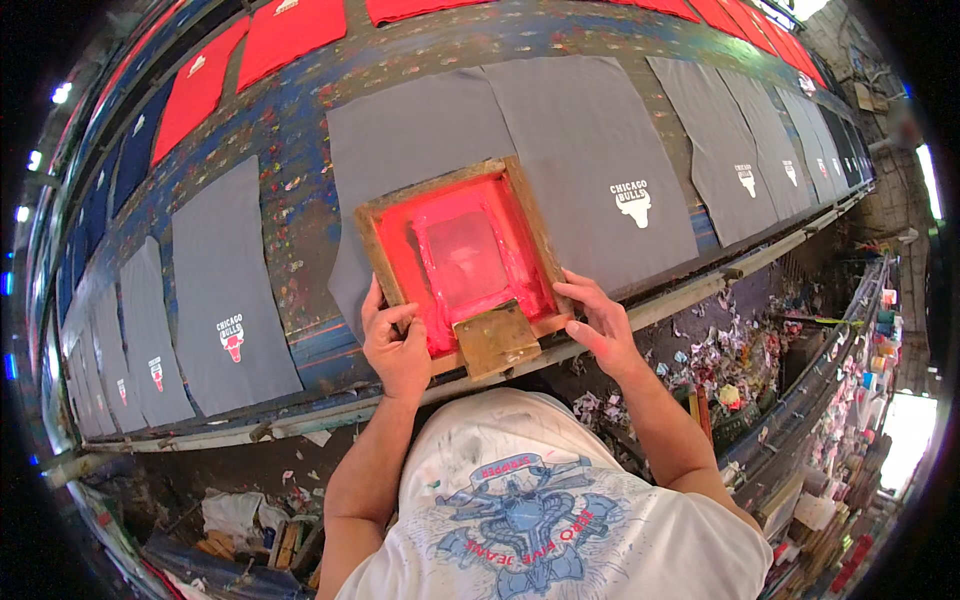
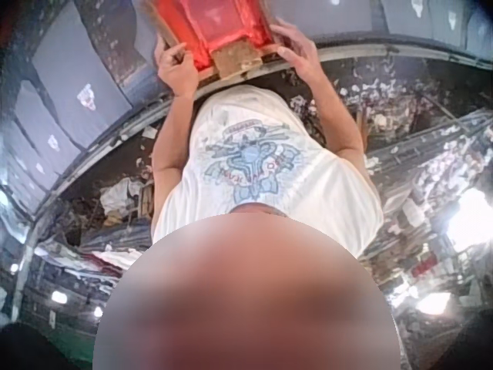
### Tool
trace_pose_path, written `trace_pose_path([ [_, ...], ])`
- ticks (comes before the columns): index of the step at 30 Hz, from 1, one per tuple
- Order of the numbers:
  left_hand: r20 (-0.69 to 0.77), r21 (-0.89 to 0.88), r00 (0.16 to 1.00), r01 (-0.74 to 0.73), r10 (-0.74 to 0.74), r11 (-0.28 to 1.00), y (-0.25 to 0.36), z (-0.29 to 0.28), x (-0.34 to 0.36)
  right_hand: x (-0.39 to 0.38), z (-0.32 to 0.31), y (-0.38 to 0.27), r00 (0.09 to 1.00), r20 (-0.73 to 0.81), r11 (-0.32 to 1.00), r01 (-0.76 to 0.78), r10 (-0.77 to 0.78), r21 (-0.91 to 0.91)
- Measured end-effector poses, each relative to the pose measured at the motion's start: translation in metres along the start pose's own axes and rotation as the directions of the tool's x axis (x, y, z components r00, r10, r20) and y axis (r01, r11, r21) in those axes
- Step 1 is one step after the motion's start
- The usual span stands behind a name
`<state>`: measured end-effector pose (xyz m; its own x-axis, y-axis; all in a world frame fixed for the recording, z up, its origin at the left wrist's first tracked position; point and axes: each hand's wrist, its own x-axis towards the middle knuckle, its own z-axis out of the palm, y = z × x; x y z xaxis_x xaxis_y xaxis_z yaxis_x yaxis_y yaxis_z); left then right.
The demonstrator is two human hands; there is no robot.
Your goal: The person uses a wooden screen printing frame with red ink to print a Chicago Bulls logo onto a series of gray and black t-shirts laid out on a workbench. They repeatedly position the frame, pull the squeegee across the screen to transfer ink, and lift the frame to reveal the printed logo.
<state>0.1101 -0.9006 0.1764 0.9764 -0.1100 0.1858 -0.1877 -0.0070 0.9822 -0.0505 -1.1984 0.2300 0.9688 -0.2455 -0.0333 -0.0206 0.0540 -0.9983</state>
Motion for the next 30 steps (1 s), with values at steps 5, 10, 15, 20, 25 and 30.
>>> trace_pose_path([
  [5, 0.007, 0.000, 0.998, 0.067, -0.067, 0.998, -0.002, 0.004, -0.001, -0.001, -0.006, 0.001, 0.999, -0.020, 0.999, -0.041, 0.041, 0.001],
  [10, 0.002, 0.013, 0.998, 0.056, -0.056, 0.998, -0.001, 0.007, 0.002, -0.002, -0.013, 0.002, 0.999, 0.020, 0.999, -0.037, 0.037, -0.041],
  [15, -0.001, 0.013, 0.997, 0.071, -0.071, 0.997, 0.002, 0.005, 0.002, -0.002, -0.016, 0.001, 0.997, 0.052, 0.997, -0.054, 0.057, -0.059],
  [20, -0.012, -0.054, 0.997, 0.078, -0.079, 0.995, -0.002, 0.006, 0.001, -0.001, -0.020, 0.000, 0.995, 0.082, 0.995, -0.051, 0.058, -0.087],
  [25, -0.005, -0.044, 1.000, 0.030, -0.030, 0.999, -0.006, 0.006, 0.002, -0.001, -0.023, -0.002, 0.993, 0.097, 0.996, -0.060, 0.067, -0.067],
  [30, 0.021, -0.046, 0.995, 0.103, -0.102, 0.994, -0.001, 0.005, 0.001, -0.001, -0.025, -0.003, 0.992, 0.109, 0.995, -0.052, 0.061, -0.083],
])
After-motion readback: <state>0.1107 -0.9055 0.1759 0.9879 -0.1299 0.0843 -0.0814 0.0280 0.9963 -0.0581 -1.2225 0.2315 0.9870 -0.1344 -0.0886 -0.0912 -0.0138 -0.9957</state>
